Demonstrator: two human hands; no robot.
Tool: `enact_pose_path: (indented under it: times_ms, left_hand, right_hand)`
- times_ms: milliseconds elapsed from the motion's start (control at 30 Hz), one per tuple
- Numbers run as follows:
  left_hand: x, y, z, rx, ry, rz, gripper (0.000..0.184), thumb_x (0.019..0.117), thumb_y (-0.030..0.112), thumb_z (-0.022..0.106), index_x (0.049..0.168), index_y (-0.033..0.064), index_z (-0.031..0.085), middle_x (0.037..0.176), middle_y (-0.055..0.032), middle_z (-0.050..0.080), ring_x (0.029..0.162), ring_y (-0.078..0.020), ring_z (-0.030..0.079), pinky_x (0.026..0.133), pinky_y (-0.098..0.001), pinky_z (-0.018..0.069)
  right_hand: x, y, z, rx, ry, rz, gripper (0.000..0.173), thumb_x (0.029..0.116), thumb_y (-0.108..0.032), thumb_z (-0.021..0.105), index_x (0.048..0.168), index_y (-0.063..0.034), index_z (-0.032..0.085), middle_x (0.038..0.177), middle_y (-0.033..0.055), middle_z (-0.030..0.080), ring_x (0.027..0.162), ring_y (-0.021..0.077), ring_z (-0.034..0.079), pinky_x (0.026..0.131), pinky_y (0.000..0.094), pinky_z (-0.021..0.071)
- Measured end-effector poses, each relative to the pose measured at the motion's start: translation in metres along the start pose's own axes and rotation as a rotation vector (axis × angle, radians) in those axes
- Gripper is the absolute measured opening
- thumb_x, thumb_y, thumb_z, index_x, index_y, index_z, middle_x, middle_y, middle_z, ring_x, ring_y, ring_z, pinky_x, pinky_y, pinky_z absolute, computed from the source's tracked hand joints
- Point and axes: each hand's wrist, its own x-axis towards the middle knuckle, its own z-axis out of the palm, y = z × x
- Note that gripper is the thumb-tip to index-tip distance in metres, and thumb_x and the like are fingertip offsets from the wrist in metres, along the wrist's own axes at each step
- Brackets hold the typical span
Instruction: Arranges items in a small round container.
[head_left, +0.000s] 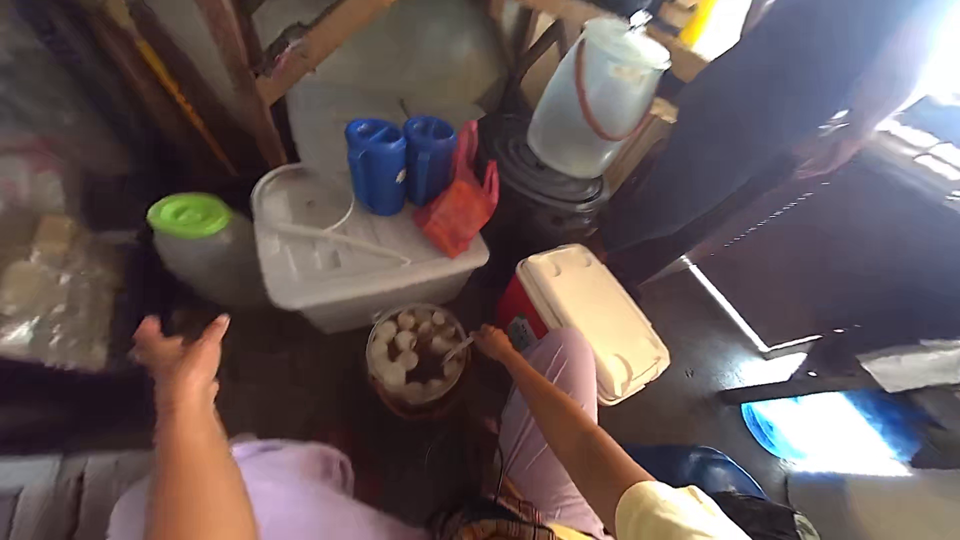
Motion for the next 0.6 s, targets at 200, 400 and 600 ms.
enact_pose_path:
  times_ms: [200, 400, 600]
  left_hand:
    - [0.003, -0.003, 0.004, 0.053, 0.018, 0.010, 0.088, 0.0934, 0.021, 0.074, 0.162, 0.0022, 0.022, 0.164, -0.0327, 0.019, 0.148, -0.0445, 0.030, 0.118, -0.0549, 0.0326]
    - [0.005, -0.002, 0.011, 0.024, 0.024, 0.030, 0.085, 0.0943, 0.019, 0.073, 0.160, -0.0008, 0.024, 0.163, -0.0338, 0.019, 0.149, -0.0452, 0.028, 0.120, -0.0529, 0.0294]
    - [0.011, -0.005, 0.012, -0.008, 0.005, 0.047, 0.084, 0.0953, 0.019, 0.072, 0.160, -0.0011, 0.023, 0.164, -0.0319, 0.020, 0.150, -0.0438, 0.028, 0.120, -0.0521, 0.0307]
  right_hand:
    - [-0.031, -0.018, 0.070, -0.286, -0.169, -0.046, 0.047, 0.1119, -0.030, 0.040, 0.149, -0.0028, 0.051, 0.151, 0.0247, 0.052, 0.136, 0.0428, 0.055, 0.110, 0.0613, 0.0439]
    - [-0.076, -0.097, 0.096, -0.522, -0.227, -0.374, 0.042, 0.1107, -0.024, 0.042, 0.141, 0.0019, 0.056, 0.146, 0.0272, 0.054, 0.126, 0.0453, 0.060, 0.102, 0.0608, 0.0483]
    - [-0.016, -0.122, 0.027, -0.363, 0.019, -0.354, 0.040, 0.1052, -0.030, 0.057, 0.127, 0.0016, 0.065, 0.124, 0.0310, 0.066, 0.115, 0.0515, 0.064, 0.089, 0.0717, 0.0499]
